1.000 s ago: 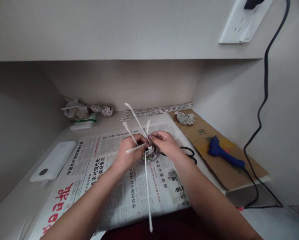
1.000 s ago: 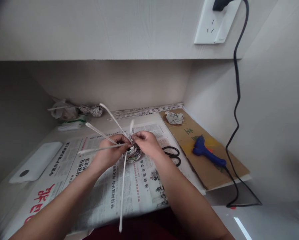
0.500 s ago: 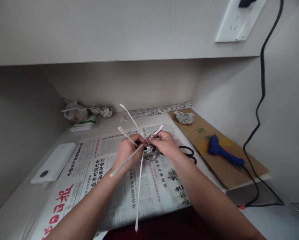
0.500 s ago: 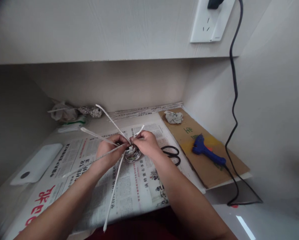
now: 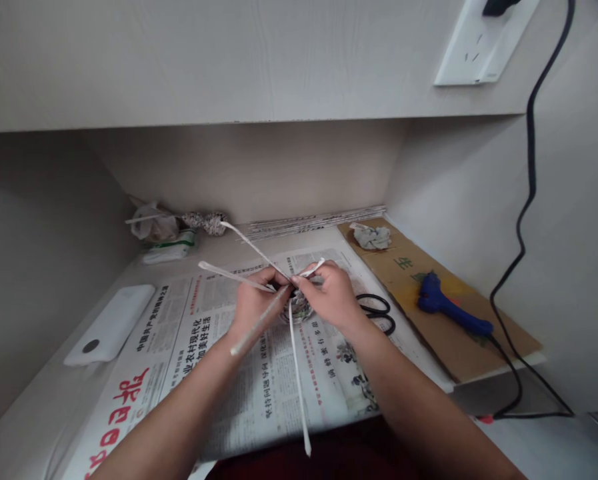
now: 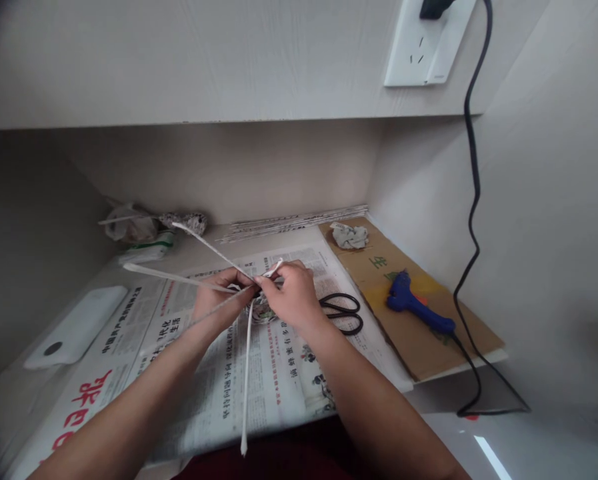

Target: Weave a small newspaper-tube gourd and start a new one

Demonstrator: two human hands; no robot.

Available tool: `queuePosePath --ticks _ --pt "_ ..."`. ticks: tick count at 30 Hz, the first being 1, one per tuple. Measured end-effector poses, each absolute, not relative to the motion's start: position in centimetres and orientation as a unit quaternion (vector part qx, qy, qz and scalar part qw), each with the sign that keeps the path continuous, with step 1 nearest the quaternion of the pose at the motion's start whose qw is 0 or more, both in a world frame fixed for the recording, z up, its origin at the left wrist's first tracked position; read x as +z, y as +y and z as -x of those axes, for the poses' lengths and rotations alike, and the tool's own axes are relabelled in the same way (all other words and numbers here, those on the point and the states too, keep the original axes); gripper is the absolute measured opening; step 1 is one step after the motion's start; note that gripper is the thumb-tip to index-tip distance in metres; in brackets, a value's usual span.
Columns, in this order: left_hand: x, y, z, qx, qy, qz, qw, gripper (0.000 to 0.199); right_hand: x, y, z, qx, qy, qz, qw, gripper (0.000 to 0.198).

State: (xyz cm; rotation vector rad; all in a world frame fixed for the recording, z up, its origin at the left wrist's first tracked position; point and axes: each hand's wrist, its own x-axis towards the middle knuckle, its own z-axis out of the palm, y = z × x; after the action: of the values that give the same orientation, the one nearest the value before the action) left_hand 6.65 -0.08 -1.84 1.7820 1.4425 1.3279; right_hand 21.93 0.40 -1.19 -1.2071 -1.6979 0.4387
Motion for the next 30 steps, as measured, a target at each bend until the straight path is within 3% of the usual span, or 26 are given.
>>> queuePosePath --ticks 9,13,16,24,30 --pt "-1.7 -0.4 -6.8 0.499 0.531 -0.639 0.247 0.003 -1.5 0.1 -21.9 0.264 -0.679 0.514 0.453 0.005" --pt "-1.2 -0.4 -6.9 0.478 0.566 -0.617 0.267 0.025 -1.8 0.1 -21.7 0.275 -0.658 0.535 0.453 0.006" --pt "-1.0 -0.2 -6.7 0.45 0.58 -0.623 0.272 0.015 -1.9 0.3 -21.8 0.284 -0.651 0.538 0.453 0.006" --pt "-1.4 -0.3 -6.4 0.477 0.542 -0.632 0.283 0.007 -2.5 1.7 -21.9 0.502 -0.53 0.478 0.488 0.015" --pt "-1.7 -0.6 -6.5 0.488 0.495 -0.663 0.278 0.01 -2.2 1.7 -21.9 0.528 -0.514 0.45 0.504 0.021"
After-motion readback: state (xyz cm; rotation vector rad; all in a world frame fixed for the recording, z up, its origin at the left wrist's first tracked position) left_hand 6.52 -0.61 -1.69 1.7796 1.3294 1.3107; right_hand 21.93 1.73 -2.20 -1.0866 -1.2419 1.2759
